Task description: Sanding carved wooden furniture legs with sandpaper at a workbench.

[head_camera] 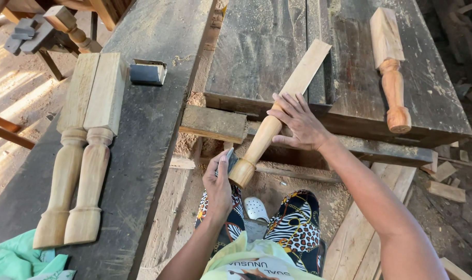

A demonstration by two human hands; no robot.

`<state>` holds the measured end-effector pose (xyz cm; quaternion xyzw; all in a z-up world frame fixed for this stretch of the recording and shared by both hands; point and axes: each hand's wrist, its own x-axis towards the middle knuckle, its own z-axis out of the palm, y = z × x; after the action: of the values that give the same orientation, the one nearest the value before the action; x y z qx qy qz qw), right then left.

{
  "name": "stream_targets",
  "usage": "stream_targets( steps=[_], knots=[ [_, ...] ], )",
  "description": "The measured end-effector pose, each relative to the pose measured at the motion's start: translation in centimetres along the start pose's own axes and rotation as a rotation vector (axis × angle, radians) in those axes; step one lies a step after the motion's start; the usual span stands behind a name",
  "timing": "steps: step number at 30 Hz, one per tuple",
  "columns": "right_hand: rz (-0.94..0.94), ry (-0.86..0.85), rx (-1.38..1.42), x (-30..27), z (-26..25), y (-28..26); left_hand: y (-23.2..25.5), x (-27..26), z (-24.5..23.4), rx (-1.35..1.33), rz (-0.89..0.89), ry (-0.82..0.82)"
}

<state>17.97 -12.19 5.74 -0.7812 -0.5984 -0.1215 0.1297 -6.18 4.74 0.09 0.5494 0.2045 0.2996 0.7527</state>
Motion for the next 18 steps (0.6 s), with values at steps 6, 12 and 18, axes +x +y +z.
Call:
stream_targets(
  steps=[6, 12, 18],
  knots=[
    [0.0, -0.234, -0.332, 2.3, -0.5, 2.2, 1.3, -0.4, 0.5, -0.047, -0.027, 0.033],
    [-0.003, -0.223, 0.026, 4.8, -1.1, 4.4, -0.3, -0.6, -0.3, -0.029, 0.09, 0.045],
    [-0.053, -0.226, -0.191, 4.6, -3.1, 6.5, 0.3, -1.0, -1.2, 0.068, 0.125, 0.051]
  ],
)
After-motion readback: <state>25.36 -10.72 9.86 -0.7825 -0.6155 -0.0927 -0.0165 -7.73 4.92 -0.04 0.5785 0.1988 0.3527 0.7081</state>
